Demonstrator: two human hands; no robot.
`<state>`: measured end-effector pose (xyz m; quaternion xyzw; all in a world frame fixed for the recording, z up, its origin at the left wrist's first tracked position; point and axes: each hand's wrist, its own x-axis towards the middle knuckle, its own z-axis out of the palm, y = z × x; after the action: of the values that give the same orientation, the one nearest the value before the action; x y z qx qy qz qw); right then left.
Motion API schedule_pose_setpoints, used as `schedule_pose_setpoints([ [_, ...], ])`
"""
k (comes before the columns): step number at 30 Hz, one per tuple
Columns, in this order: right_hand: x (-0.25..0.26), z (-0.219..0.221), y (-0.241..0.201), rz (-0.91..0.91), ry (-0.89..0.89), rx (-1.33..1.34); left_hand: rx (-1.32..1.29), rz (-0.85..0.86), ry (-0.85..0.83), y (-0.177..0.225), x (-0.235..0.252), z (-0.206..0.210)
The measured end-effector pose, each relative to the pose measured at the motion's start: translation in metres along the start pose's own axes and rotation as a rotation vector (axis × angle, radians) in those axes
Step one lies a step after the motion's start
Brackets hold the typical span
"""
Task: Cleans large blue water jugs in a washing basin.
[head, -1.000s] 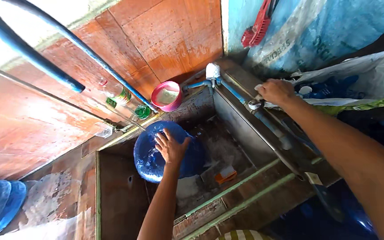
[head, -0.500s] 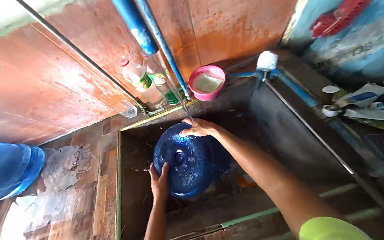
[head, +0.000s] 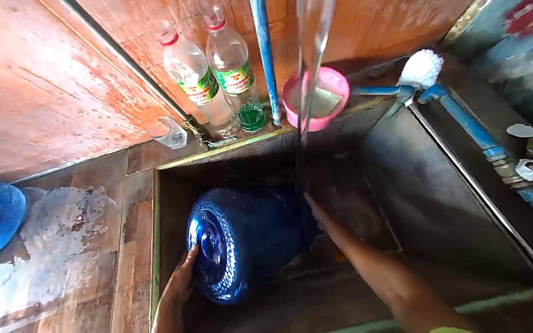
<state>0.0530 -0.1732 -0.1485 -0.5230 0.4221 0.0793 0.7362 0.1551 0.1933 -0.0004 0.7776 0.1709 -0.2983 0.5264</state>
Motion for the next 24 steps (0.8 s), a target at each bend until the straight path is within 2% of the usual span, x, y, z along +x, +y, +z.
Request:
schedule_pose_setpoints([
  [2,-0.025,0.001,-0.008,-0.036,-0.034,0.036,0.004,0.157,-0.006,0.026,-0.023,-0.01],
  [5,-0.073,0.007,-0.027,-0.084,-0.11,0.174,0.166,0.384,0.037,0.097,-0.083,-0.03],
  [8,-0.12,0.002,-0.05,-0.248,-0.244,0.379,0.155,0.569,0.119,0.17,-0.185,-0.05],
  [10,-0.145,0.0,-0.063,-0.399,-0.217,0.417,0.047,0.637,0.14,0.199,-0.249,-0.067],
  [12,-0.151,0.005,-0.049,-0.514,-0.15,0.267,-0.018,0.693,-0.04,0.208,-0.278,-0.091],
  [13,-0.145,0.01,-0.032,-0.543,-0.155,0.158,-0.016,0.734,-0.13,0.211,-0.29,-0.089],
  [14,-0.139,0.014,-0.018,-0.585,-0.144,0.029,-0.004,0.765,-0.103,0.214,-0.307,-0.07],
  [15,-0.14,0.017,-0.009,-0.592,-0.156,-0.049,0.011,0.762,0.052,0.216,-0.33,-0.036],
  [16,-0.142,0.02,0.0,-0.569,-0.188,-0.06,0.054,0.709,0.18,0.219,-0.348,-0.009],
  [18,-0.143,0.026,0.014,-0.579,-0.239,-0.116,0.206,0.572,0.283,0.226,-0.364,0.011],
  [19,-0.141,0.026,0.028,-0.627,-0.223,-0.188,0.274,0.541,0.289,0.225,-0.365,0.012],
  [21,-0.152,0.012,0.046,-0.644,-0.155,-0.03,0.386,0.585,0.267,0.219,-0.367,0.018],
  [24,-0.221,-0.017,0.023,-0.734,-0.028,0.017,0.389,0.774,0.227,0.205,-0.371,0.037],
])
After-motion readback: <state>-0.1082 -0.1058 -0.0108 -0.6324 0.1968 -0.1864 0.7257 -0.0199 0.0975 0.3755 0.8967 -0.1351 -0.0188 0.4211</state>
